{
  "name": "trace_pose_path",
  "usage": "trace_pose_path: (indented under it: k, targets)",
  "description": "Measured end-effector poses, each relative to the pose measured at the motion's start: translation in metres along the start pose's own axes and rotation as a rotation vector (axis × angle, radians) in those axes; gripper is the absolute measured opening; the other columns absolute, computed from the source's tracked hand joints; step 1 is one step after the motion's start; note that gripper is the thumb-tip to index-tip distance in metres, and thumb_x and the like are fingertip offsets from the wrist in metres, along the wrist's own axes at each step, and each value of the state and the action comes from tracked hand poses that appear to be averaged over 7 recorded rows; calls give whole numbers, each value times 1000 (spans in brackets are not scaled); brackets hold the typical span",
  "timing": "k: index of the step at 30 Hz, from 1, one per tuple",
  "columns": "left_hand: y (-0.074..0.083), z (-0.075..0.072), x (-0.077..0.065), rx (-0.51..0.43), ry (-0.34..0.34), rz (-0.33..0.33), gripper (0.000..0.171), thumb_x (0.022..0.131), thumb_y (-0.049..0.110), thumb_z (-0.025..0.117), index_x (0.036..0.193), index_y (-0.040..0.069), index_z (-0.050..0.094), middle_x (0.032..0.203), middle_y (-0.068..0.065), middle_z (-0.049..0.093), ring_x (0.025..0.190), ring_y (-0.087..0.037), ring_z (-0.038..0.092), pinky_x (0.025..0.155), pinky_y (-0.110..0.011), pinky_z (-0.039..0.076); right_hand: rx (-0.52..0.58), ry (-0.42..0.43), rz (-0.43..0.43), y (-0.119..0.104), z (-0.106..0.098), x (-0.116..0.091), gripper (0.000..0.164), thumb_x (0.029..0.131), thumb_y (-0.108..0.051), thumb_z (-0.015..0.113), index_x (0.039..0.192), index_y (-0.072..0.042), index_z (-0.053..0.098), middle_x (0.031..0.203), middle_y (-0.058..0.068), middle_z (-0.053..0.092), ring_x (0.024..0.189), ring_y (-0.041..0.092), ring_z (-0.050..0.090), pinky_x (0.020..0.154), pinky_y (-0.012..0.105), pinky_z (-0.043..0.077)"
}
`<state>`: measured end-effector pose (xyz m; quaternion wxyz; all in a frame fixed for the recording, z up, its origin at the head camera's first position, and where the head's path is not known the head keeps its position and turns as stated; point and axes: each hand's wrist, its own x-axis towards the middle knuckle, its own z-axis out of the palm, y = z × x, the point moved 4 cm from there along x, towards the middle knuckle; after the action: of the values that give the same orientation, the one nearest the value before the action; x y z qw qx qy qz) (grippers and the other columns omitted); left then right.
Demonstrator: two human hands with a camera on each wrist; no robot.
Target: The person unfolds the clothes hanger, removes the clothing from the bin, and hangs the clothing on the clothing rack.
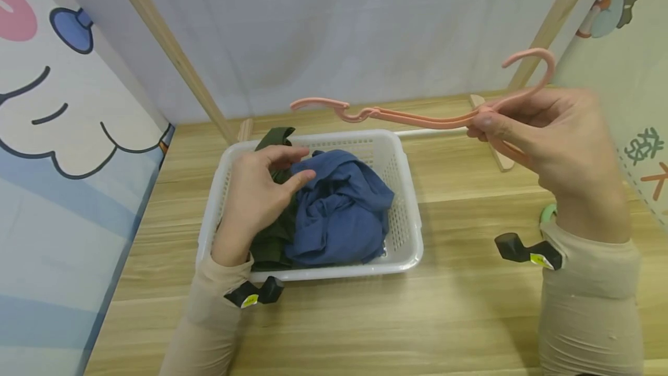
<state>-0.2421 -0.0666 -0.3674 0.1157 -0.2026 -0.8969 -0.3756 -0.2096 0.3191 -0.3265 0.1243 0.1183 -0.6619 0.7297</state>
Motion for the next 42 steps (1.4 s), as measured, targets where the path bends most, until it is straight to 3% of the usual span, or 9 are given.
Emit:
trace_pose_path:
  k: [5,9,15,21,25,29,34,42]
  targets:
    - [-4,3,0,107,-63,-17,43,93,15,94,133,7,81,125,-14,82,109,-37,79,95,-54,64,62,-13,31,2,2,1,21,94,9,83,107,23,74,98,22,83,87,27,83,86,29,66]
    - [-9,6,0,133,-142,-68,46,95,14,92,139,10,79,132,-13,80,115,-38,78,96,-55,64,-50,-22,-24,1,5,2,21,95,6,85,104,22,76,96,20,83,87,26,82,82,23,66]
    - [-14,9,0,134,-210,-125,43,96,13,91,137,10,80,134,-13,80,111,-34,80,89,-51,65,-34,-26,-15,2,9,3,23,95,4,87,104,22,76,95,20,83,89,26,82,80,23,66]
    - [-17,12,-1,50,-237,-149,38,98,0,85,135,4,80,136,-18,77,112,-30,82,92,-44,68,-1,-36,-24,3,10,4,19,95,8,84,103,23,75,94,21,83,83,26,82,78,25,66]
    - [-17,13,0,62,-222,-127,34,97,-6,82,129,3,83,131,-19,79,111,-30,82,94,-44,67,31,-18,21,5,9,2,20,94,8,85,104,22,75,93,21,83,83,26,82,79,25,67]
    - [-17,11,2,116,-188,-115,29,93,-9,83,119,5,87,119,-17,83,101,-29,83,90,-47,68,87,3,81,7,7,0,23,92,9,87,106,22,75,95,22,83,83,26,83,79,27,67]
    - [-17,10,3,151,-152,-95,22,92,-7,85,107,8,90,106,-13,85,90,-28,83,83,-47,68,99,-9,70,6,7,1,22,93,10,85,107,23,74,94,23,82,84,26,83,80,27,66]
    - [-14,10,3,131,-93,-43,13,95,0,87,103,10,91,106,-9,86,88,-25,82,81,-45,67,62,-15,27,7,8,1,22,92,11,85,108,23,74,95,22,82,81,26,82,80,28,67]
